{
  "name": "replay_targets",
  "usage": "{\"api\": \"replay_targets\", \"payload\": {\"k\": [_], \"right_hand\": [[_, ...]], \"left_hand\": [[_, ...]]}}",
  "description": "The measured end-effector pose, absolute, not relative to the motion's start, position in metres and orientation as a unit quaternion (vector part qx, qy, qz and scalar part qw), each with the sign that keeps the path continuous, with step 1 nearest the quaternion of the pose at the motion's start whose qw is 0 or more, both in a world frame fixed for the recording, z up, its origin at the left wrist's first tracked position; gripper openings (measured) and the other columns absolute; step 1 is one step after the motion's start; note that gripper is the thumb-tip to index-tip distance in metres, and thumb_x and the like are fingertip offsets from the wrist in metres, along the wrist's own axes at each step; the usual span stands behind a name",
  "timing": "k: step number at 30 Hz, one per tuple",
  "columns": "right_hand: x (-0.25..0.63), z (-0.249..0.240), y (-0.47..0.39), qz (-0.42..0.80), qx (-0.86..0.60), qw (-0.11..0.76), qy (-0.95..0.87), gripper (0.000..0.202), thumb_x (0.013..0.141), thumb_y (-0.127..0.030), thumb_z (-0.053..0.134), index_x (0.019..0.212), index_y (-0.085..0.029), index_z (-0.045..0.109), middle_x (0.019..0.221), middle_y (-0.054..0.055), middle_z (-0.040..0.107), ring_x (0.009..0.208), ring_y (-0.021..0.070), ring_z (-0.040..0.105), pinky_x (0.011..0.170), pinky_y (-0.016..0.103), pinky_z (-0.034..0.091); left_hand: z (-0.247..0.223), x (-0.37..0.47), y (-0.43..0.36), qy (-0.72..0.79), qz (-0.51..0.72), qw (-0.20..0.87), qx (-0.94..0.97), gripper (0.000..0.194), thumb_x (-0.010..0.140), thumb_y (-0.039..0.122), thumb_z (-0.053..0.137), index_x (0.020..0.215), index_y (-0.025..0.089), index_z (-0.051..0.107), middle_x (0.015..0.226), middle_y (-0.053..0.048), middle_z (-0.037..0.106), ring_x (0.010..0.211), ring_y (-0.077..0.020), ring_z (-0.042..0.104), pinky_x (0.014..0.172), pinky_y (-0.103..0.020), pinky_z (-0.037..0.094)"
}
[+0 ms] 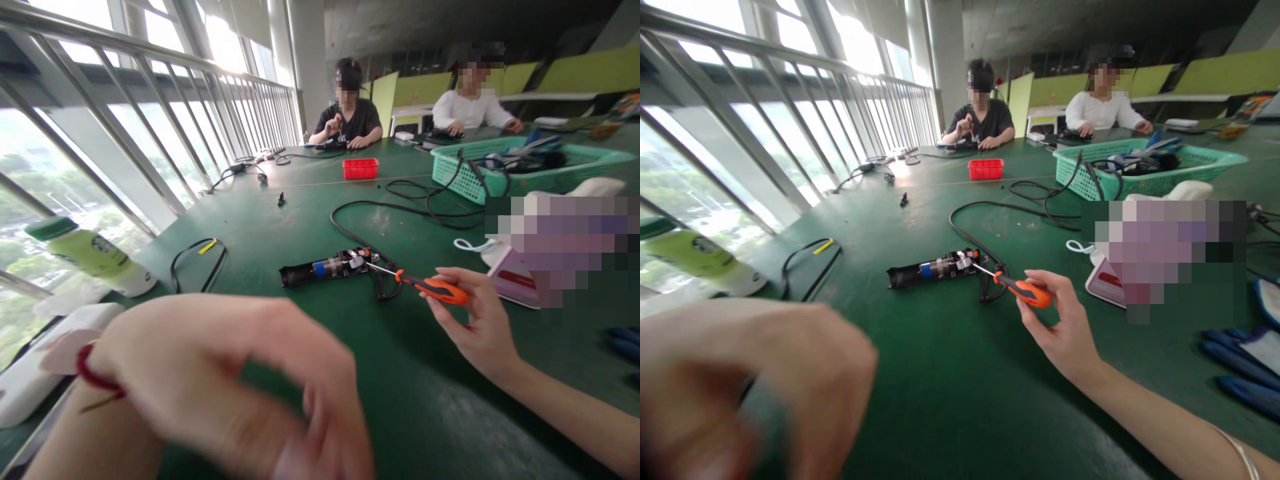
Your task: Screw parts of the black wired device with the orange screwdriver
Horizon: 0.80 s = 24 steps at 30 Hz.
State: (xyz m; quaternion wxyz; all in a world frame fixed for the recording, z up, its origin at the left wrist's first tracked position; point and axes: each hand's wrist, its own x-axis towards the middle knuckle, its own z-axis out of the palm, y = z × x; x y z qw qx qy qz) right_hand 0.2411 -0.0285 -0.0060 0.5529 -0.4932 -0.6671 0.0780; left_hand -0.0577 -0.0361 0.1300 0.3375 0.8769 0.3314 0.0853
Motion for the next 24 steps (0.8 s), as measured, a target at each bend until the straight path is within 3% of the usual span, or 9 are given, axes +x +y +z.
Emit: {"api": "replay_targets", "payload": {"k": [1,2,5,9,11,16,21,24], "right_hand": [[0.241,-0.005,-0.029,0.081,-0.498,0.542,-0.672,0.033,0.077,-0.024,0.062,0.108,-0.023,0.051,0.090,0.003,0.060,0.079,0.0134,0.063,0.073,0.025,0.052],[0.241,-0.004,-0.029,0.090,-0.504,0.527,-0.678,0.031,0.078,-0.025,0.061,0.107,-0.023,0.052,0.086,0.001,0.061,0.072,0.0121,0.062,0.068,0.024,0.052],[0.243,-0.002,-0.030,0.114,-0.517,0.494,-0.690,0.026,0.080,-0.027,0.059,0.105,-0.022,0.052,0.079,-0.001,0.060,0.062,0.0098,0.061,0.059,0.021,0.050],[0.243,-0.004,-0.029,0.064,-0.505,0.531,-0.677,0.034,0.078,-0.025,0.061,0.110,-0.022,0.050,0.094,0.004,0.060,0.086,0.0143,0.062,0.076,0.026,0.051],[0.242,-0.004,-0.029,0.052,-0.495,0.536,-0.682,0.037,0.077,-0.024,0.061,0.112,-0.022,0.049,0.097,0.004,0.060,0.088,0.0145,0.062,0.079,0.026,0.051],[0.242,-0.001,-0.031,0.112,-0.499,0.489,-0.707,0.026,0.080,-0.026,0.058,0.105,-0.023,0.051,0.076,-0.001,0.060,0.065,0.0110,0.062,0.060,0.021,0.051],[0.244,-0.004,-0.029,0.042,-0.491,0.536,-0.686,0.036,0.077,-0.023,0.061,0.111,-0.023,0.050,0.095,0.004,0.060,0.085,0.0145,0.062,0.075,0.026,0.052],[0.244,-0.003,-0.031,0.055,-0.483,0.514,-0.707,0.032,0.078,-0.023,0.060,0.109,-0.023,0.051,0.086,0.002,0.061,0.076,0.0132,0.063,0.066,0.024,0.052]], "left_hand": [[0.133,-0.042,-0.016,0.295,0.010,0.367,0.882,0.041,0.081,0.057,0.044,0.092,0.027,0.070,0.084,0.000,0.069,0.078,-0.0149,0.063,0.070,-0.025,0.050],[0.130,-0.028,0.003,0.329,0.053,0.345,0.877,0.036,0.087,0.047,0.040,0.094,0.024,0.068,0.086,-0.001,0.068,0.078,-0.0140,0.062,0.073,-0.025,0.050],[0.085,-0.004,0.044,0.500,0.220,0.074,0.834,0.029,0.089,0.033,0.042,0.102,0.017,0.062,0.103,-0.007,0.062,0.096,-0.0192,0.058,0.088,-0.034,0.045],[0.018,-0.005,0.063,0.508,0.216,-0.081,0.830,0.038,0.091,0.033,0.040,0.122,0.013,0.049,0.127,-0.012,0.052,0.116,-0.0238,0.048,0.102,-0.041,0.034],[0.007,-0.009,0.065,0.504,0.185,-0.094,0.839,0.040,0.093,0.036,0.036,0.124,0.012,0.048,0.120,-0.012,0.057,0.109,-0.0231,0.052,0.099,-0.040,0.036],[0.012,-0.014,0.066,0.489,0.136,-0.100,0.856,0.035,0.093,0.039,0.035,0.112,0.015,0.054,0.099,-0.007,0.064,0.091,-0.0204,0.059,0.081,-0.034,0.044],[0.014,-0.016,0.065,0.476,0.141,-0.113,0.861,0.036,0.091,0.046,0.040,0.106,0.018,0.056,0.094,-0.005,0.065,0.085,-0.0194,0.060,0.075,-0.031,0.043],[0.015,-0.016,0.061,0.471,0.146,-0.109,0.863,0.034,0.089,0.045,0.044,0.107,0.018,0.054,0.094,-0.004,0.065,0.083,-0.0183,0.060,0.071,-0.030,0.043]]}}
